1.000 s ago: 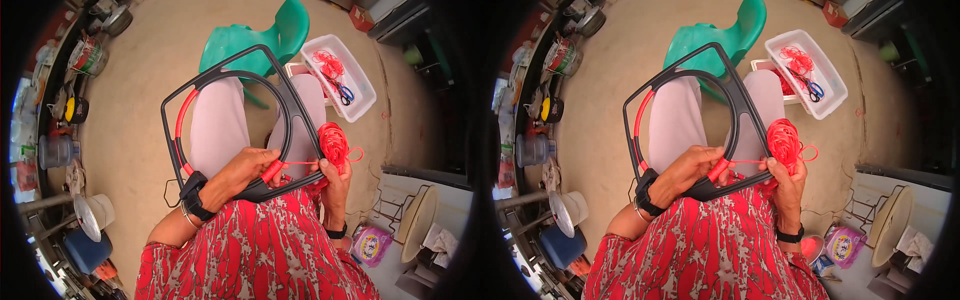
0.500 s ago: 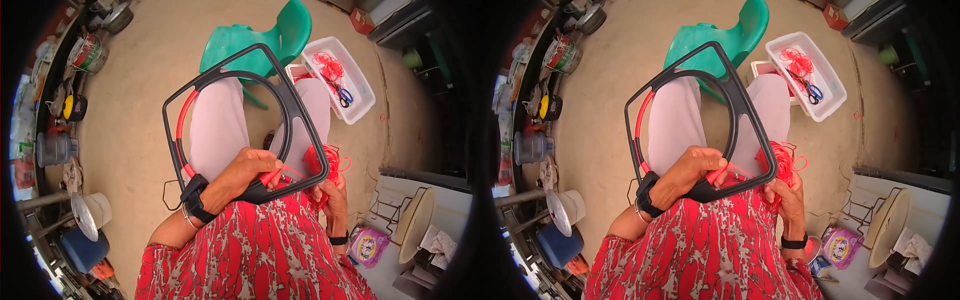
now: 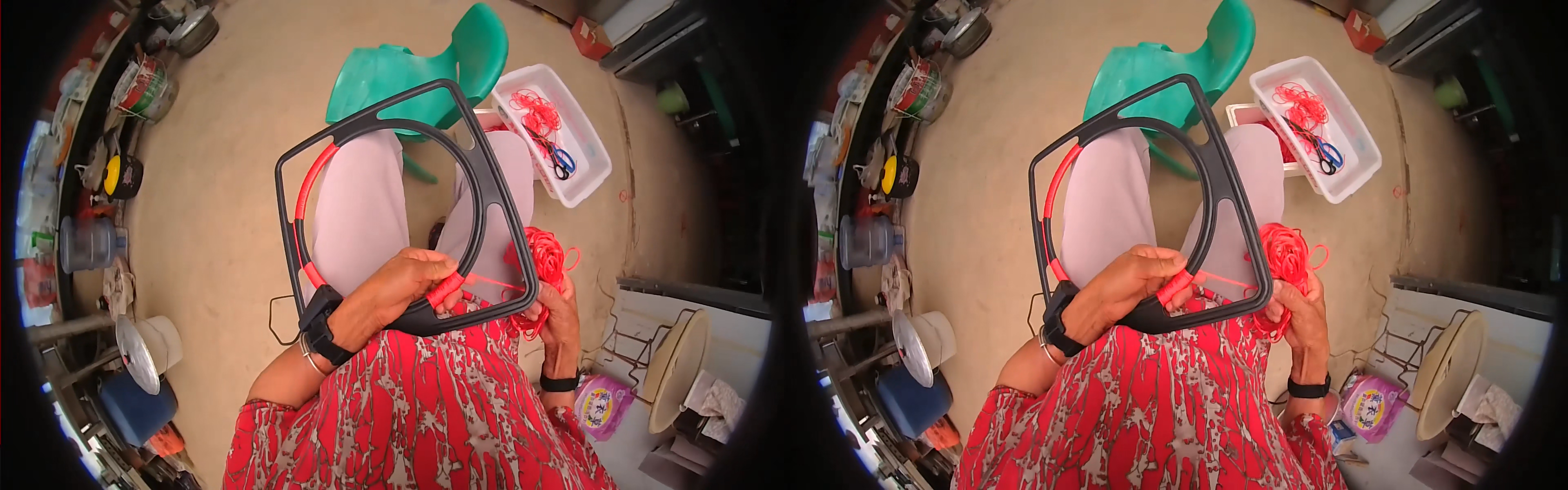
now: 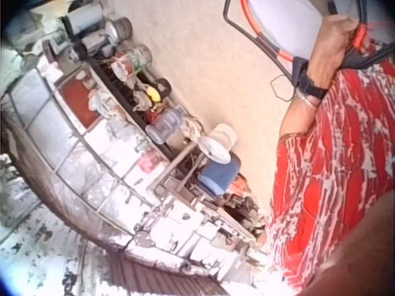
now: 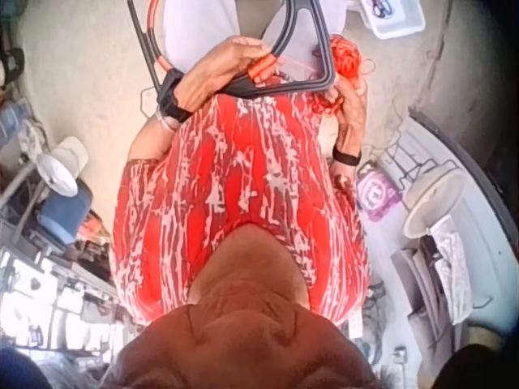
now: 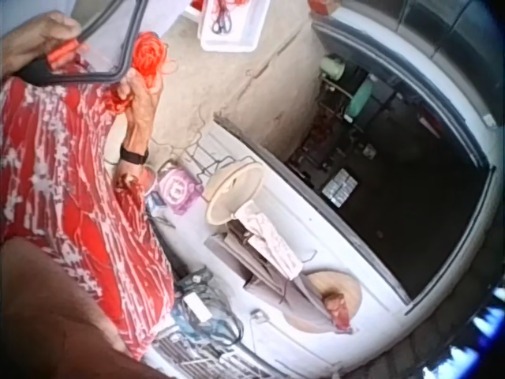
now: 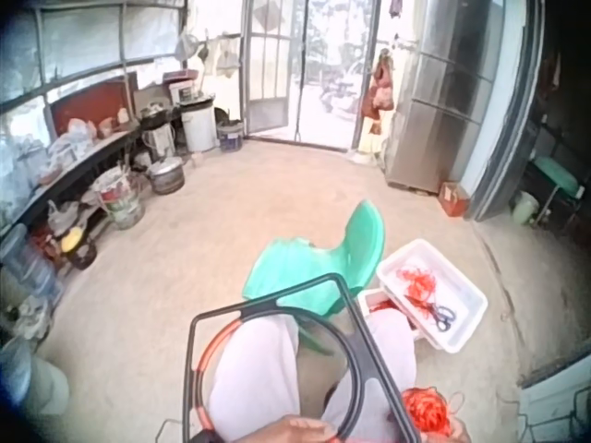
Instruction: Wrapping a pink cord around a black square frame.
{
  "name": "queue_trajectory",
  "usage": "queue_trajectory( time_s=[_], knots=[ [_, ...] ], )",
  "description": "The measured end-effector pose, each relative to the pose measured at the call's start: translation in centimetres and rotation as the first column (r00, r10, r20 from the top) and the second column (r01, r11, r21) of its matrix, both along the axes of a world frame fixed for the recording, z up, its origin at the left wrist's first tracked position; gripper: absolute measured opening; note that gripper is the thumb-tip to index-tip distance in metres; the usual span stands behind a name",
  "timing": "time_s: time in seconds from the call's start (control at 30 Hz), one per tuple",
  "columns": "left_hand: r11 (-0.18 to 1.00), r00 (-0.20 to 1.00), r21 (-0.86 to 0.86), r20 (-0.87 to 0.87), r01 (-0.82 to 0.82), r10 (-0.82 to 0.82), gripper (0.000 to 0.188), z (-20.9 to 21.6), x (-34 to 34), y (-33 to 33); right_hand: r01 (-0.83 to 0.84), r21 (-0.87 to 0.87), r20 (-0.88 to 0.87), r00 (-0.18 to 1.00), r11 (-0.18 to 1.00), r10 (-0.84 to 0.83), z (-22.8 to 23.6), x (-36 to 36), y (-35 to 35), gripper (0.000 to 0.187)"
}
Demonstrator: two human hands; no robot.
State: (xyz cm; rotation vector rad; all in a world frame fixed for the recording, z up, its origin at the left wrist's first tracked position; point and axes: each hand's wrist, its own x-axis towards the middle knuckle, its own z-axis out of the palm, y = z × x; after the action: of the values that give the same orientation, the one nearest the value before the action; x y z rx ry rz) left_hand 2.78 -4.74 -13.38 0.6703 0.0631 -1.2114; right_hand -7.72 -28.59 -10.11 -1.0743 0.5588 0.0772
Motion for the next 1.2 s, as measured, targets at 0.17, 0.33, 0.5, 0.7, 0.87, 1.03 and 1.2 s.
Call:
queue_trajectory(
  time_s=[0.17, 0.33, 0.5, 0.7, 0.87, 1.03, 1.2],
  knots=[
    [1.000, 0.998, 0.009, -0.059, -0.023, 0.023, 0.028, 1.0, 0.6, -0.3, -0.024, 0.025, -0.073, 0.997, 0.999, 0.026, -0.9, -1.5, 0.6, 0.033],
    [0.977, 0.990, 0.200, 0.133, -0.071, 0.044, 0.019, 1.0, 0.2, -0.5, 0.016, 0.062, -0.037, 0.999, 0.998, -0.013, -1.7, -1.6, 0.7, 0.030],
    [0.972, 0.984, 0.218, 0.173, -0.086, 0.048, 0.018, 1.0, 0.4, -0.4, -0.109, 0.019, 0.028, 0.994, 0.994, 0.108, -2.2, -1.4, -0.9, 0.024],
    [0.961, 0.978, 0.268, 0.208, -0.062, 0.005, 0.021, 1.6, 1.1, -0.5, 0.040, -0.737, -0.116, 0.976, 0.674, -0.184, 0.5, -0.6, -4.6, 0.038],
    [0.963, 0.973, 0.259, 0.229, -0.068, 0.007, 0.020, 1.1, 2.2, -0.4, -0.070, -0.826, -0.218, 0.954, 0.560, -0.203, 2.6, 1.3, -5.4, 0.042],
    [0.968, 0.964, 0.190, 0.241, -0.165, 0.117, 0.017, -0.4, 2.3, -0.2, -0.204, -0.692, -0.182, 0.978, 0.693, 0.106, -0.6, 2.6, -3.6, 0.043],
    [0.957, 0.956, 0.188, 0.234, -0.223, 0.177, 0.017, -0.7, 1.7, 0.2, -0.149, -0.316, -0.015, 0.988, 0.937, 0.153, -1.3, 4.2, 0.1, 0.047]
  ],
)
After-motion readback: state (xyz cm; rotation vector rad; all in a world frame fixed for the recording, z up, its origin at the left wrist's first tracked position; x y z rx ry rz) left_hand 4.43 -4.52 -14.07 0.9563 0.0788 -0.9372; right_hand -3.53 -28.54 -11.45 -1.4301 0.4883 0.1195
